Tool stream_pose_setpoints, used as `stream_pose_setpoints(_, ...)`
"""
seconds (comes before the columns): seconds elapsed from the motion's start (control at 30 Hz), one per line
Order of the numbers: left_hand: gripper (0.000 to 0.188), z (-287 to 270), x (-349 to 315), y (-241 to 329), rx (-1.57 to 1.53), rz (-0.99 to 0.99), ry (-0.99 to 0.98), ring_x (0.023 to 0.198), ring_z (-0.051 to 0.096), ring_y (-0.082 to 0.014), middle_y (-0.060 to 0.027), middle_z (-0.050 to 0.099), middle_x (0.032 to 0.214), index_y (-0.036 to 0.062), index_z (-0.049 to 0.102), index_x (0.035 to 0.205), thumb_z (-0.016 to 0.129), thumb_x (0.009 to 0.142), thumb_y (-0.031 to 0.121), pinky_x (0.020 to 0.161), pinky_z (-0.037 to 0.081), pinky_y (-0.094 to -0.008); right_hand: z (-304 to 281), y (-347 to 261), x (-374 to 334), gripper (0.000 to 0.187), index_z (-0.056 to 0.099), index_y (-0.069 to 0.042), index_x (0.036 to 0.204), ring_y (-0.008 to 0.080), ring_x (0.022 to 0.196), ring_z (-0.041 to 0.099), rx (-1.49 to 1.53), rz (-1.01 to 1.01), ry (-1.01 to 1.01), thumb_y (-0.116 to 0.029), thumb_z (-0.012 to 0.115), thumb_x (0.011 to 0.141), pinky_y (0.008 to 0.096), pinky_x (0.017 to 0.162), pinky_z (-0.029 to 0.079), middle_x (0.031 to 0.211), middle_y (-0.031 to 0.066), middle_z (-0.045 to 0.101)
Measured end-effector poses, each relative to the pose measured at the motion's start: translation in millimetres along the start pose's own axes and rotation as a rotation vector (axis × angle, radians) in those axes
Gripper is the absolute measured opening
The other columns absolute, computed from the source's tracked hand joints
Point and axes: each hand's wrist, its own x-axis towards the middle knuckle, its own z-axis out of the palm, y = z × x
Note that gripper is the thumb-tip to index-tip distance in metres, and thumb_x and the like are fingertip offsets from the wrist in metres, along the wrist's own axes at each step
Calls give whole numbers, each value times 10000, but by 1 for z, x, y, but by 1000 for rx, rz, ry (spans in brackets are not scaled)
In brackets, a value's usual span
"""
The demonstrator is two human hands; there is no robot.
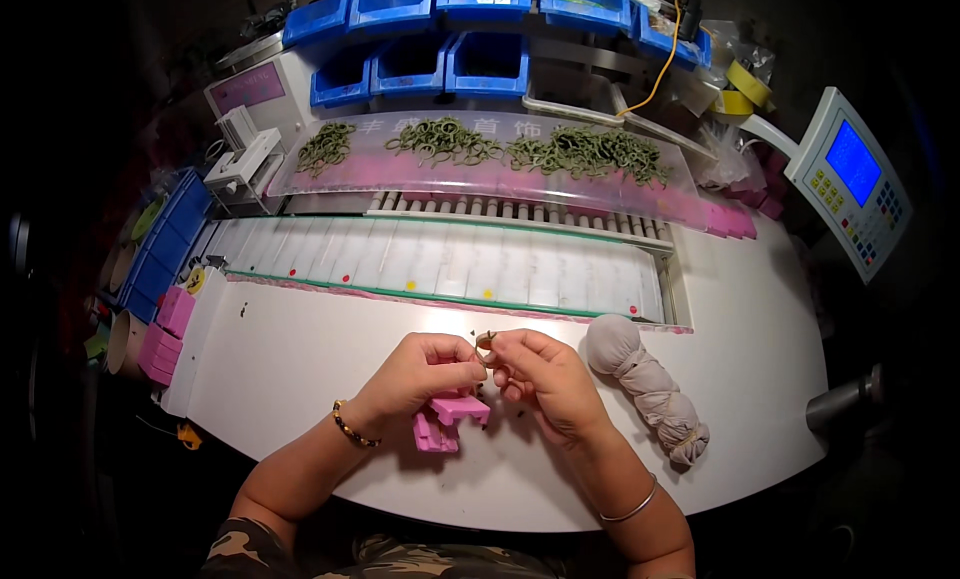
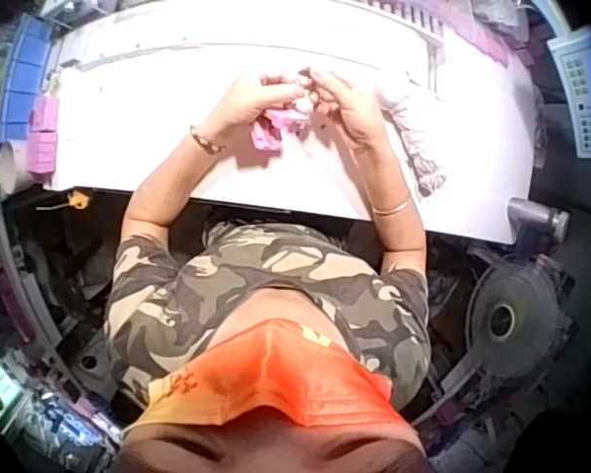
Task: The person assembles hair accessories by placing small components into a pink mold, inserting a metal clip and a decorative piece, and then using a white pad to apply pressure and secure the assembly before removing the finished hair clip.
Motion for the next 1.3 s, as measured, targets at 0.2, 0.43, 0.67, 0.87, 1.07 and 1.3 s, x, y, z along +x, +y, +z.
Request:
stream_pose_setpoints(0.2, 132, -5, 1, 4, -31, -35, 15, 714, 578, -58, -2, 633, 782, 18, 664, 887, 675, 906, 147, 648, 456, -206, 3, -3, 3, 337, 625, 8, 1139, 59, 737, 567, 68, -17, 42, -290, 511, 1032, 175, 590, 454, 925, 24, 632)
stream_pose_setpoints(0.43, 147, -36, 29, 40, 289, 145, 287, 665, 570, -56, 3, 625, 743, 2, 669, 856, 679, 884, 147, 599, 465, -211, -2, 0, 4, 305, 621, 0, 1167, 102, 823, 529, 53, -157, 126, -249, 544, 1009, 213, 640, 416, 1019, 36, 609)
stream_pose_setpoints(0.67, 150, -103, 106, 160, 639, 159, 509, 598, 684, -159, -71, 632, 712, -50, 661, 854, 644, 847, 99, 414, 537, -307, 5, 1, -1, 236, 639, -13, 1157, 70, 838, 549, -113, -245, 162, -136, 615, 956, 188, 653, 428, 1003, 23, 640)
stream_pose_setpoints(0.87, 147, -141, 139, 195, 1215, 56, 667, 563, 657, -170, -97, 674, 730, -63, 702, 858, 666, 812, 72, 462, 542, -299, 5, 3, 3, 224, 638, -25, 1149, 62, 834, 562, -197, -283, 150, -131, 620, 953, 189, 663, 429, 998, 5, 648)
stream_pose_setpoints(1.07, 182, -142, 114, 181, 408, 321, 616, 555, 616, -183, -98, 666, 747, -36, 692, 849, 692, 840, 146, 506, 567, -299, 0, -9, -3, 211, 644, -31, 1134, 57, 836, 558, -274, -384, 173, -128, 628, 947, 202, 683, 436, 972, -7, 638)
stream_pose_setpoints(1.3, 291, -82, 49, 121, -385, 329, 518, 602, 558, -132, -5, 521, 696, 75, 582, 906, 711, 877, 333, 540, 541, -279, -35, -43, -40, 427, 594, -43, 1214, 213, 1007, 575, -1015, -688, 354, -43, 724, 808, 295, 829, 482, 1161, 104, 583)
